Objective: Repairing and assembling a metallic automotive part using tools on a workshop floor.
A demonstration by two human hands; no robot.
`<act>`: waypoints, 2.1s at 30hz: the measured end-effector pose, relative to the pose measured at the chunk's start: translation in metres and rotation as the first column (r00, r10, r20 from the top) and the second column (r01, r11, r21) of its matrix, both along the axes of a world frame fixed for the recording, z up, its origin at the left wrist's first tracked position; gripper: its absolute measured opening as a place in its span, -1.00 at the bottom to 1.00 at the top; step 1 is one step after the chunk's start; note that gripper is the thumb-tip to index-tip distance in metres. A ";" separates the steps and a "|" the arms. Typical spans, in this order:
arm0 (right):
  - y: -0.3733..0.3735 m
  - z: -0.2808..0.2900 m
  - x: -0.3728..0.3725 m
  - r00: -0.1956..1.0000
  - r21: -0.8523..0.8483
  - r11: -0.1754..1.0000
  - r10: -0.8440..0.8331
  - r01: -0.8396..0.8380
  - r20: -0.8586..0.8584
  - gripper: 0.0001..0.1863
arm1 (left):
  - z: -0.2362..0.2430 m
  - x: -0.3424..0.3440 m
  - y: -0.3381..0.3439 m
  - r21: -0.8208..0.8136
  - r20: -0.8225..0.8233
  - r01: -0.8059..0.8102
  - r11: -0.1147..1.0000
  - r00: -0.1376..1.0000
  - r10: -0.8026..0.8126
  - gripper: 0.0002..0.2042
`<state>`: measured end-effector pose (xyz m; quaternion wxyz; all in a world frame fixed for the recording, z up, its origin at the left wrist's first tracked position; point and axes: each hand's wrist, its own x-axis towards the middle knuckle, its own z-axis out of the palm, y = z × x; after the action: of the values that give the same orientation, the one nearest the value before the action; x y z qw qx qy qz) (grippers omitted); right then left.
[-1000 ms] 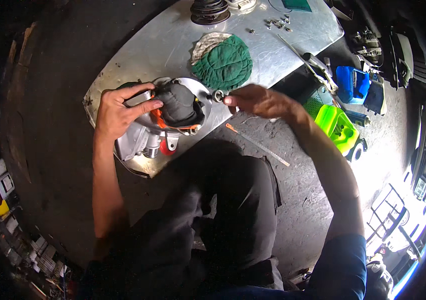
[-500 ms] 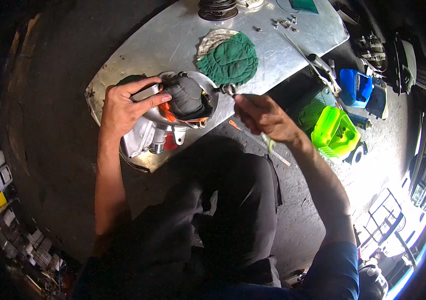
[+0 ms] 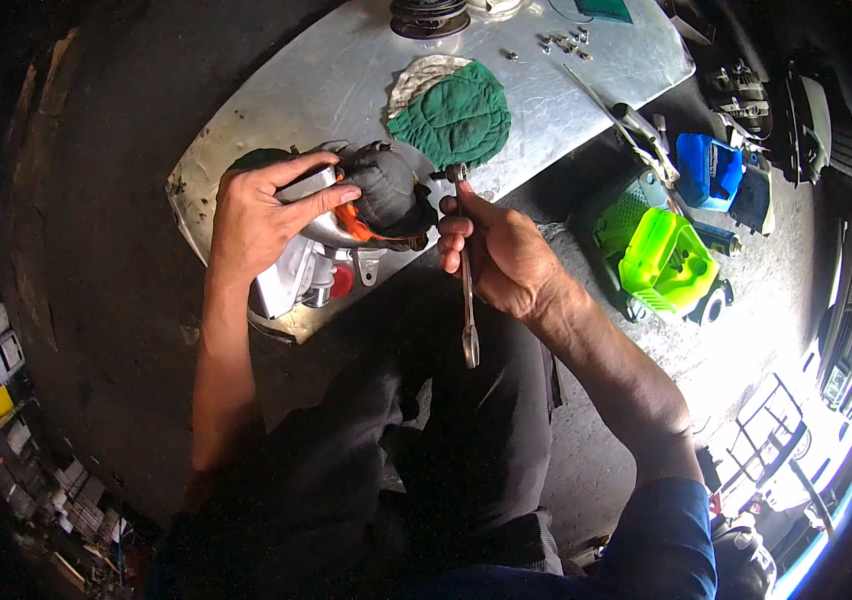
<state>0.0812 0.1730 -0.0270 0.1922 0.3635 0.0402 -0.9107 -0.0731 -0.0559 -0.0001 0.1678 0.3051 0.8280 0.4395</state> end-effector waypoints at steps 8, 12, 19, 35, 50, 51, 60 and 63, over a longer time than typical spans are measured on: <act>-0.015 0.006 -0.011 0.998 0.099 0.994 -0.041 0.045 -0.045 -0.60 | 0.001 0.014 0.005 -0.002 -0.043 -0.007 1.000 0.999 0.006 -0.63; -0.013 0.006 -0.008 0.998 0.154 0.986 0.062 -0.057 -0.028 -0.61 | -0.001 0.008 0.003 0.014 0.023 -0.005 1.000 1.000 0.004 -0.63; 0.008 0.009 -0.016 0.940 0.260 0.928 0.310 -0.268 -0.139 -0.62 | -0.002 -0.009 -0.005 -0.079 0.141 -0.044 0.996 0.988 0.054 -0.63; 0.052 -0.023 -0.038 0.555 0.919 0.197 0.832 -0.340 0.027 -0.53 | 0.000 -0.033 -0.005 -0.127 0.133 -0.071 0.989 0.987 0.088 -0.60; 0.059 -0.043 -0.034 0.344 0.743 -0.413 0.903 0.527 0.258 -0.64 | -0.005 -0.037 -0.029 -0.028 0.221 0.119 0.993 0.969 -0.110 -0.60; 0.057 -0.040 -0.032 0.391 0.784 -0.401 0.894 0.474 0.220 -0.63 | -0.005 -0.036 -0.032 -0.031 0.221 0.118 0.993 0.969 -0.108 -0.60; 0.013 -0.009 0.008 0.687 0.993 -0.115 0.720 -0.020 0.097 -0.51 | -0.005 -0.023 -0.032 -0.062 0.157 0.024 0.998 0.988 -0.014 -0.61; -0.003 0.013 0.003 0.812 0.708 0.506 0.560 -0.493 0.166 -0.52 | -0.009 -0.018 -0.033 -0.084 0.146 0.018 0.996 0.989 -0.005 -0.61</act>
<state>0.0840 0.1704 -0.0143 0.2984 0.3398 0.5119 -0.7303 -0.0914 -0.0892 -0.0088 0.2434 0.2695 0.8298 0.4238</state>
